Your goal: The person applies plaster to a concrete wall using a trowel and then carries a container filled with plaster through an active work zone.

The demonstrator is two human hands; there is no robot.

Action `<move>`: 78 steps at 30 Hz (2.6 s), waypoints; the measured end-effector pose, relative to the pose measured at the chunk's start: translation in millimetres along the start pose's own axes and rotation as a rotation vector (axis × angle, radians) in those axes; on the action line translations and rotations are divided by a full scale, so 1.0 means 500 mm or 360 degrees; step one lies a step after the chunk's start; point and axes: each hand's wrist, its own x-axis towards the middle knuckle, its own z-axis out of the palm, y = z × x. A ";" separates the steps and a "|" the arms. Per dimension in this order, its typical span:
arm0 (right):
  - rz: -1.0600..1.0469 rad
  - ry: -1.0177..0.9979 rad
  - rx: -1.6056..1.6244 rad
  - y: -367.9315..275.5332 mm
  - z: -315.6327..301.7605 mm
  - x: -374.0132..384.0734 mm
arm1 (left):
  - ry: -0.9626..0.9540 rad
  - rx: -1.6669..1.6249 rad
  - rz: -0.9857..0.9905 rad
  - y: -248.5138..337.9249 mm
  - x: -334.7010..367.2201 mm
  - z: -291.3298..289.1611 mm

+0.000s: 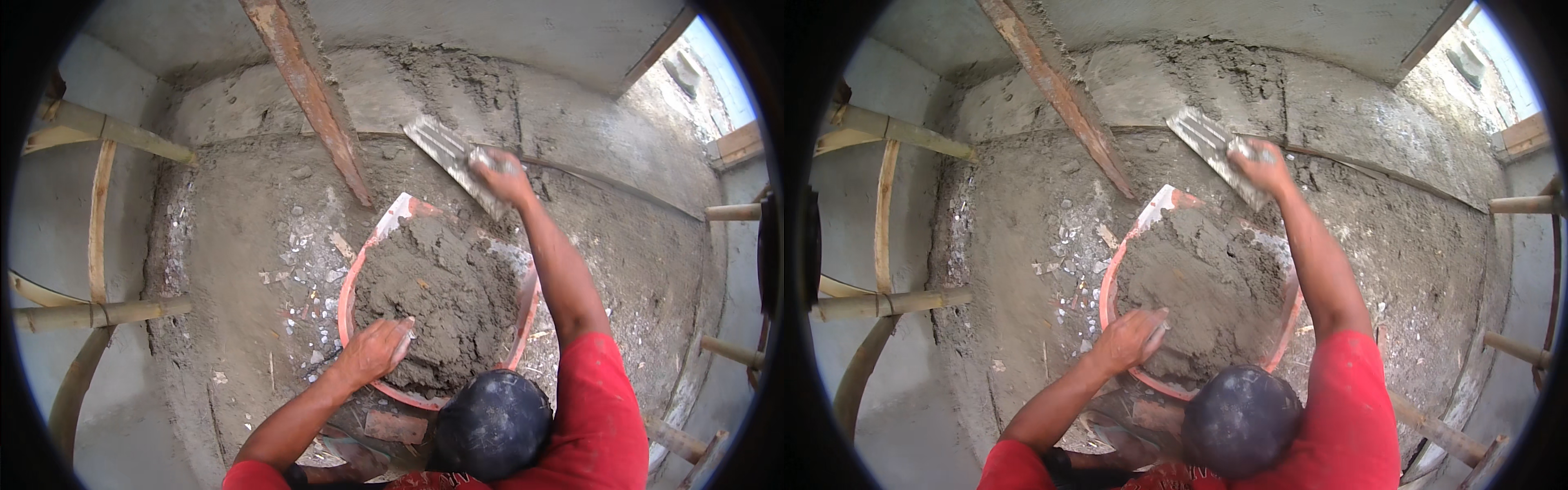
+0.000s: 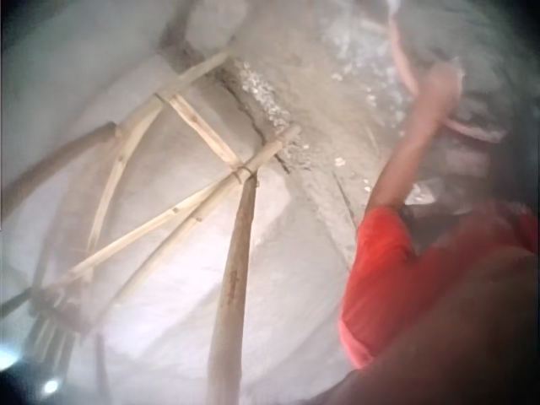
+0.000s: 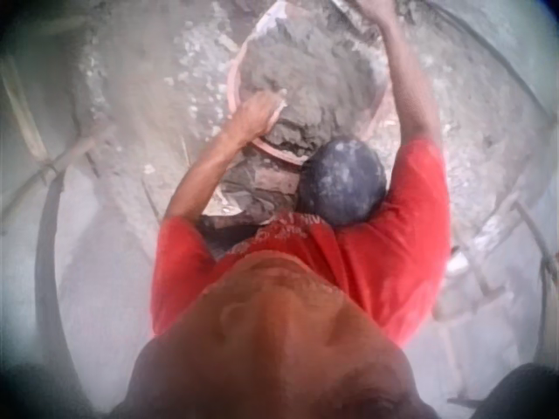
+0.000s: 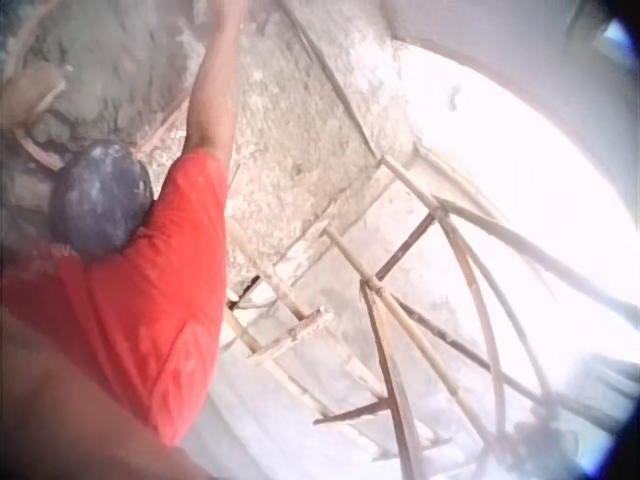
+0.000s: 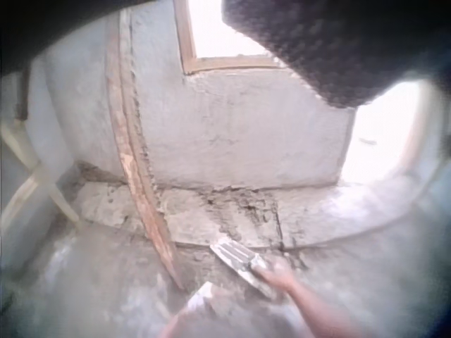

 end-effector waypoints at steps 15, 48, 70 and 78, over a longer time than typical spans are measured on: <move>0.0233 -0.0261 -0.0157 0.053 0.028 0.065 | 0.0422 -0.0376 -0.1624 -0.155 -0.014 0.099; 0.0559 0.1172 0.0530 -0.077 0.123 0.344 | 0.0502 0.0139 -0.1576 -0.161 -0.021 0.107; 0.0668 0.0773 -0.0432 0.043 -0.077 0.384 | 0.0392 0.0028 -0.1647 -0.171 -0.028 0.117; 0.0188 0.1488 -0.0247 0.125 -0.057 0.338 | 0.0437 0.0096 -0.1622 -0.148 -0.009 0.129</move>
